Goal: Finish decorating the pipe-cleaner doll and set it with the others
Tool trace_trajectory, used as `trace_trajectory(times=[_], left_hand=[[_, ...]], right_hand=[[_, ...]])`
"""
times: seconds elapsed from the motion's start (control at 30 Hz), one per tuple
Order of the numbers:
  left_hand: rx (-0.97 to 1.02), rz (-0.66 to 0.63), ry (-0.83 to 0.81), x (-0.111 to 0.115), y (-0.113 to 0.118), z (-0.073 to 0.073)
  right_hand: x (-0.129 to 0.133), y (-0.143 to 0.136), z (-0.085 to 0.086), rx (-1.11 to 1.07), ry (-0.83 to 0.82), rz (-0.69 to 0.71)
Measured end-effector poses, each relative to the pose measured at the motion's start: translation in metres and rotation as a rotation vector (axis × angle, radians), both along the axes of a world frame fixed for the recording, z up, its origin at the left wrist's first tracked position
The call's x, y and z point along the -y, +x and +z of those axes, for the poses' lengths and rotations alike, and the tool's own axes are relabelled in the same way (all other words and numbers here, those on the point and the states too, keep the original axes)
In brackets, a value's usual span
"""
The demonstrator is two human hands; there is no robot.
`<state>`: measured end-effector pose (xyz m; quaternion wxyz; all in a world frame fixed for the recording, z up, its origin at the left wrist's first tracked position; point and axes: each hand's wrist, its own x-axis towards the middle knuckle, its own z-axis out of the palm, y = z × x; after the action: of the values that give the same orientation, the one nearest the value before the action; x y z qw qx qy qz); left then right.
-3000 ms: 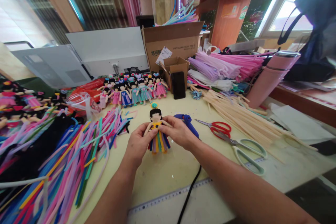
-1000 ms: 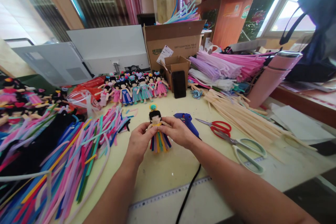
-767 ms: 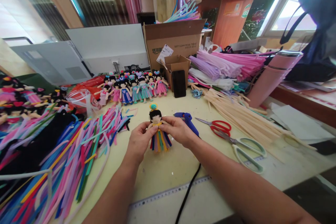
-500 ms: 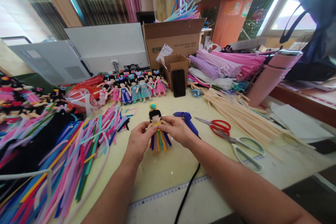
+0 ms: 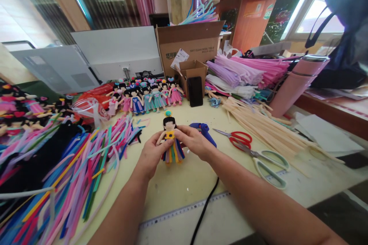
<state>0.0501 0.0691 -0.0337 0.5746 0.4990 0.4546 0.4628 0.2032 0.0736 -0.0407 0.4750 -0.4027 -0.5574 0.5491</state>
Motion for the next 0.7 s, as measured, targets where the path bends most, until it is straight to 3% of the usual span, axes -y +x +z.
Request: trace_trajectory(times=[0.1, 0.23, 0.47, 0.7], left_hand=[[0.030, 0.026, 0.002, -0.002, -0.001, -0.003], [0.007, 0.068, -0.037, -0.006, -0.007, -0.003], [-0.056, 0.340, -0.009, -0.021, -0.031, -0.004], [-0.155, 0.353, -0.018, -0.023, -0.034, -0.005]], right_hand=[[-0.001, 0.001, -0.003, -0.033, 0.010, 0.044], [-0.004, 0.003, -0.007, -0.028, -0.032, -0.016], [-0.007, 0.007, -0.014, 0.147, -0.155, -0.023], [-0.003, 0.002, -0.014, 0.112, -0.255, 0.031]])
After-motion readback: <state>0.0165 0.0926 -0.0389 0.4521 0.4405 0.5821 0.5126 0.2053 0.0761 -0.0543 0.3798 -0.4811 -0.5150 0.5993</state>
